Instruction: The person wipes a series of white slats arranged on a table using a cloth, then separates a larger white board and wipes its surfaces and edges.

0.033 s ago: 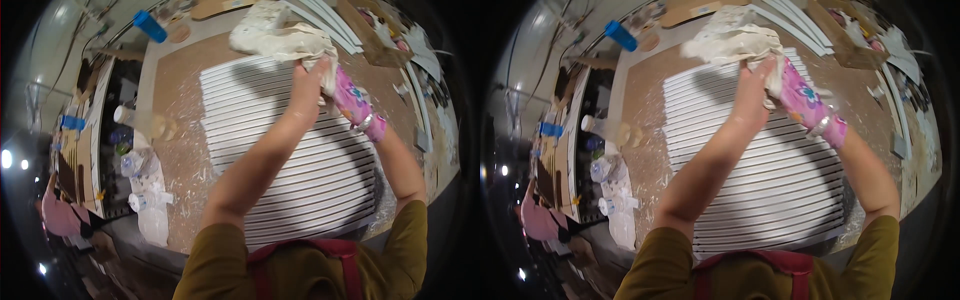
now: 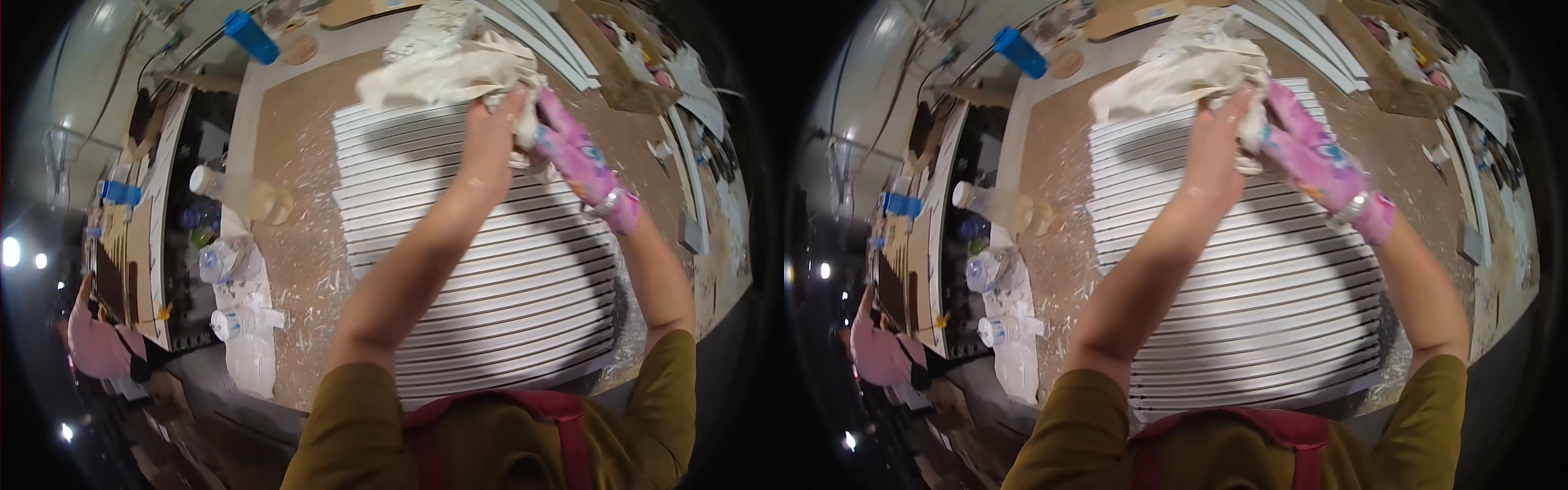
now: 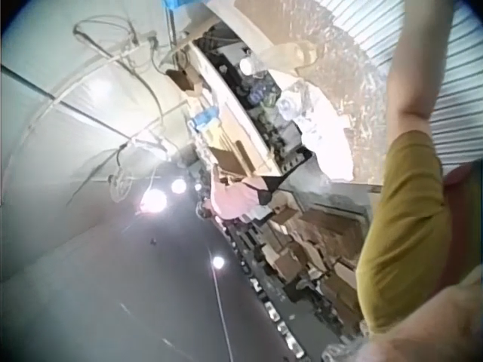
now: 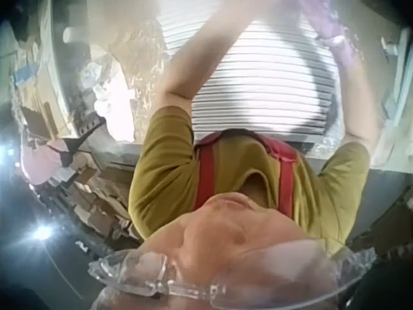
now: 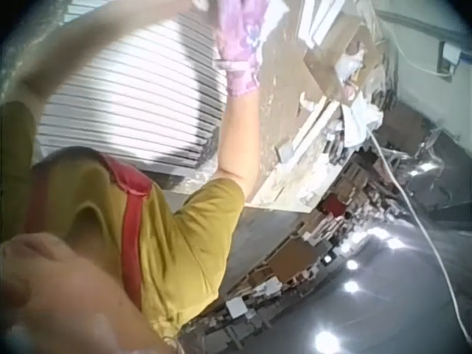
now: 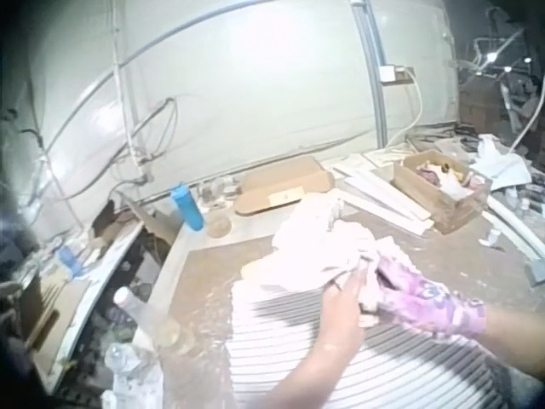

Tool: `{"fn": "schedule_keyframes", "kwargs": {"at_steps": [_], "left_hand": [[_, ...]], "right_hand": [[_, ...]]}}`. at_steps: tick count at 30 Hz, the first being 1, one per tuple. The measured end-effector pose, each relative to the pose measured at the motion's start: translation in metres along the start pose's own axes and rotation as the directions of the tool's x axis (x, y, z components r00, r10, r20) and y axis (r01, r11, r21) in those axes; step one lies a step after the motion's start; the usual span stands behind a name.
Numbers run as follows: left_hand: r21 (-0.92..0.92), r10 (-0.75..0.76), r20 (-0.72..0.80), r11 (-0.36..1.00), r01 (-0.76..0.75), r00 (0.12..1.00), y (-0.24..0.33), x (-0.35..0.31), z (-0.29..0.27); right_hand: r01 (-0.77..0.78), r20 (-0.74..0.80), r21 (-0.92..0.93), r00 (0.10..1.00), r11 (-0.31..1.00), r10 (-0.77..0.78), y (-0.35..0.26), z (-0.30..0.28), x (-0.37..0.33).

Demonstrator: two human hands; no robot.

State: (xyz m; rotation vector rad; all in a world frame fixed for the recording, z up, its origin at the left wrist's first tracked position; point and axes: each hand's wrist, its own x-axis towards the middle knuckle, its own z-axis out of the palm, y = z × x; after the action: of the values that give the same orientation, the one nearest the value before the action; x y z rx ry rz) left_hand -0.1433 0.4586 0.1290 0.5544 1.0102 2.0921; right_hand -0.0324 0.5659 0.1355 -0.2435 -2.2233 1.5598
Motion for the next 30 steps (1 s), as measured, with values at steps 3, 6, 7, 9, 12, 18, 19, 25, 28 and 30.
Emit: {"fn": "schedule_keyframes", "kwargs": {"at_steps": [3, 6, 7, 9, 12, 18, 19, 25, 28, 30], "left_hand": [[0.192, 0.061, -0.196, 0.981, -0.023, 0.979, 0.05, 0.001, -0.054], [0.877, 0.19, 0.171, 0.419, -0.237, 0.967, 0.036, 0.008, -0.087], [0.923, 0.371, 0.355, 0.009, -0.385, 0.858, 0.002, 0.007, -0.103], [0.908, -0.003, 0.307, -0.299, -0.293, 0.952, -0.023, -0.01, -0.118], [0.892, 0.041, 0.245, -0.401, -0.208, 0.969, -0.006, -0.02, -0.177], [0.979, 0.323, -0.134, -0.104, 0.176, 0.937, 0.096, -0.02, -0.257], [0.998, 0.32, -0.045, -0.033, 0.059, 0.946, 0.098, -0.003, -0.22], [0.918, 0.059, 0.301, -0.289, -0.273, 0.952, -0.033, 0.065, -0.091], [0.905, -0.006, 0.257, -0.35, -0.242, 0.966, -0.053, 0.074, -0.117], [0.944, 0.042, 0.182, -0.287, -0.163, 0.982, -0.031, 0.066, -0.159]], "right_hand": [[0.108, -0.122, -0.091, 0.985, 0.99, -0.118, -0.01, 0.018, 0.012], [0.05, -0.214, -0.595, 0.952, 0.802, -0.218, 0.065, -0.008, 0.029], [0.0, -0.086, -0.792, 0.99, 0.611, -0.111, 0.097, -0.005, 0.038], [0.034, 0.048, -0.963, 0.998, 0.267, 0.048, 0.146, -0.01, 0.041], [0.062, 0.067, -0.988, 0.997, 0.14, 0.032, 0.131, 0.016, 0.024], [-0.037, -0.054, -0.957, 0.997, 0.288, -0.049, 0.13, 0.017, 0.031], [-0.058, -0.063, -0.957, 0.998, 0.286, -0.011, 0.131, 0.014, 0.03], [-0.048, -0.031, -0.956, 0.997, 0.29, 0.065, 0.117, 0.017, 0.031], [-0.059, -0.078, -0.911, 0.996, 0.408, -0.032, 0.122, 0.017, 0.028], [-0.071, -0.064, -0.971, 0.997, 0.227, 0.036, 0.124, 0.015, 0.027]]}}
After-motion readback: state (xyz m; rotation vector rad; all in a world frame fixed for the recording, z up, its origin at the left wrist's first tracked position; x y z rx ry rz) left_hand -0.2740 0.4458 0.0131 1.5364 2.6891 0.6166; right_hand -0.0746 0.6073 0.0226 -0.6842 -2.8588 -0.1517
